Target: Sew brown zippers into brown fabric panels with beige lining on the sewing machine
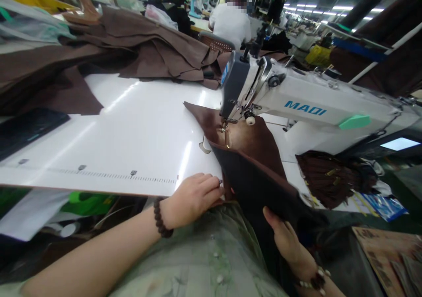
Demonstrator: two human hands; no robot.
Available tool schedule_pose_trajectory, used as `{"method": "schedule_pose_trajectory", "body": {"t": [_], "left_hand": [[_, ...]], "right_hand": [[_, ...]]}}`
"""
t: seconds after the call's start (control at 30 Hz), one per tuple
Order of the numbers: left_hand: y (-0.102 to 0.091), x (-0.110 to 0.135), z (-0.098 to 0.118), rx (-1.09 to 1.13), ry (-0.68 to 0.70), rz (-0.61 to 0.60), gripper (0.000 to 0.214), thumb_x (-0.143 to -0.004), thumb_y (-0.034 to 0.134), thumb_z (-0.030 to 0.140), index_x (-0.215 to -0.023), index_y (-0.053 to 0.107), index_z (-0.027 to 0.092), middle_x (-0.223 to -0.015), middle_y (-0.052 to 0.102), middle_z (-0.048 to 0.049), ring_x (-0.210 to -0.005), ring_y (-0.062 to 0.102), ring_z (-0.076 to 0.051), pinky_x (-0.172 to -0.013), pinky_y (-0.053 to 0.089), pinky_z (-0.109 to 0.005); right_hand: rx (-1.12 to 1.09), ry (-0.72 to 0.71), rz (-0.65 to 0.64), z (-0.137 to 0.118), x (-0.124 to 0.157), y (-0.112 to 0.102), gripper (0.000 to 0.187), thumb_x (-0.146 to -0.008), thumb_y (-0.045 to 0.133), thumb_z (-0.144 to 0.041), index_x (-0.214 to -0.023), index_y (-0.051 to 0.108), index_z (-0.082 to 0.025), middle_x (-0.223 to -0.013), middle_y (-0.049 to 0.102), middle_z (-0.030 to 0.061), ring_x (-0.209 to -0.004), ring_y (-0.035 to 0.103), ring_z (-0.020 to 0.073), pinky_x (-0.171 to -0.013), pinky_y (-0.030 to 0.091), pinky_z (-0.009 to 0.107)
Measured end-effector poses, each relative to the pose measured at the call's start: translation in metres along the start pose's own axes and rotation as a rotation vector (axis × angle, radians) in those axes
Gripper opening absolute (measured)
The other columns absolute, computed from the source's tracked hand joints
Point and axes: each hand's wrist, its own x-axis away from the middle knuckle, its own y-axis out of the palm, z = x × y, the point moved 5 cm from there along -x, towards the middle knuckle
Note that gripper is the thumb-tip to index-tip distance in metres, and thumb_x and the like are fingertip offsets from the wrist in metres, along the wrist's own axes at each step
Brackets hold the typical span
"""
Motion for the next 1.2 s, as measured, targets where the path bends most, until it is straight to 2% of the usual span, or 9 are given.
{"method": "schedule_pose_trajectory", "body": {"t": [0.17, 0.27, 0.4, 0.5, 0.8, 0.93, 1.07, 1.13, 1.2], "left_hand": [[0.007, -0.009, 0.013, -0.116, 0.035, 0.076, 0.027, -0.094, 0.034, 0.014, -0.077, 0.055, 0.014, -0.06, 0.044, 0.0006, -0.054, 0.04, -0.013, -0.049, 0.029, -0.028], [0.007, -0.011, 0.015, -0.102, 0.024, 0.12, 0.029, -0.094, 0.034, 0.012, -0.07, 0.05, 0.015, -0.058, 0.043, 0.0015, -0.053, 0.039, -0.012, -0.05, 0.03, -0.028], [0.013, -0.006, 0.013, -0.014, 0.031, 0.118, 0.027, -0.094, 0.033, 0.012, -0.071, 0.046, 0.016, -0.058, 0.044, 0.0023, -0.053, 0.041, -0.012, -0.051, 0.03, -0.027], [0.015, -0.004, 0.01, 0.058, 0.029, 0.08, 0.025, -0.094, 0.033, 0.013, -0.072, 0.045, 0.016, -0.059, 0.046, 0.0023, -0.053, 0.042, -0.012, -0.052, 0.031, -0.027], [0.023, -0.006, 0.012, 0.1, 0.005, -0.076, 0.032, -0.096, 0.03, 0.015, -0.07, 0.048, 0.016, -0.059, 0.049, 0.0011, -0.052, 0.045, -0.011, -0.051, 0.034, -0.026], [-0.015, -0.004, -0.002, 0.162, 0.036, -0.1, 0.027, -0.094, 0.039, 0.025, -0.077, 0.058, 0.015, -0.063, 0.053, -0.0008, -0.056, 0.05, -0.012, -0.052, 0.038, -0.025], [-0.078, -0.012, -0.059, 0.204, -0.29, 0.178, 0.023, -0.093, 0.043, 0.026, -0.092, 0.063, 0.015, -0.088, 0.063, -0.0037, -0.081, 0.059, -0.012, -0.07, 0.046, -0.022], [-0.075, -0.024, -0.075, 0.29, -0.309, 0.014, 0.027, -0.094, 0.041, 0.03, -0.099, 0.064, 0.017, -0.106, 0.063, -0.0044, -0.096, 0.059, -0.015, -0.083, 0.047, -0.025], [-0.051, -0.033, -0.075, 0.378, -0.254, -0.297, 0.029, -0.093, 0.04, 0.033, -0.104, 0.065, 0.02, -0.116, 0.06, -0.0043, -0.103, 0.058, -0.017, -0.089, 0.045, -0.028]], "right_hand": [[-0.192, 0.319, 0.089, 0.007, 0.008, 0.005, 0.062, -0.074, 0.05, -0.064, -0.109, 0.063, -0.014, -0.111, 0.062, 0.0087, -0.115, 0.05, 0.0281, -0.107, 0.029, 0.047], [-0.315, 0.378, 0.049, 0.001, 0.011, 0.008, 0.063, -0.072, 0.053, -0.063, -0.112, 0.061, -0.016, -0.116, 0.059, 0.0072, -0.118, 0.047, 0.0265, -0.108, 0.03, 0.044], [-0.344, 0.323, 0.012, -0.013, 0.008, 0.003, 0.066, -0.077, 0.048, -0.062, -0.121, 0.055, -0.014, -0.123, 0.054, 0.0082, -0.129, 0.034, 0.0236, -0.11, 0.021, 0.041], [-0.302, 0.274, -0.088, -0.027, 0.002, 0.0, 0.065, -0.078, 0.046, -0.062, -0.122, 0.054, -0.014, -0.126, 0.052, 0.0095, -0.128, 0.034, 0.0239, -0.11, 0.019, 0.042], [0.027, -0.08, -0.369, -0.067, -0.019, -0.009, 0.053, -0.089, 0.034, -0.048, -0.131, 0.043, -0.016, -0.127, 0.051, 0.0085, -0.126, 0.038, 0.0219, -0.107, 0.03, 0.042], [0.235, -0.339, -0.444, -0.094, -0.023, -0.009, 0.048, -0.09, 0.035, -0.034, -0.135, 0.037, -0.018, -0.132, 0.046, 0.0077, -0.127, 0.038, 0.0207, -0.107, 0.031, 0.041], [0.423, -0.532, -0.634, -0.116, -0.019, 0.001, 0.065, -0.077, 0.047, -0.015, -0.139, 0.029, -0.021, -0.141, 0.034, 0.0085, -0.133, 0.023, 0.0239, -0.11, 0.017, 0.05], [0.508, -0.541, -0.693, -0.117, -0.017, 0.008, 0.077, -0.068, 0.052, -0.013, -0.14, 0.025, -0.019, -0.143, 0.029, 0.0122, -0.135, 0.016, 0.0285, -0.109, 0.013, 0.056], [0.544, -0.533, -0.69, -0.115, -0.015, 0.013, 0.078, -0.068, 0.053, -0.016, -0.141, 0.024, -0.016, -0.143, 0.027, 0.0155, -0.135, 0.013, 0.0313, -0.108, 0.011, 0.058]]}}
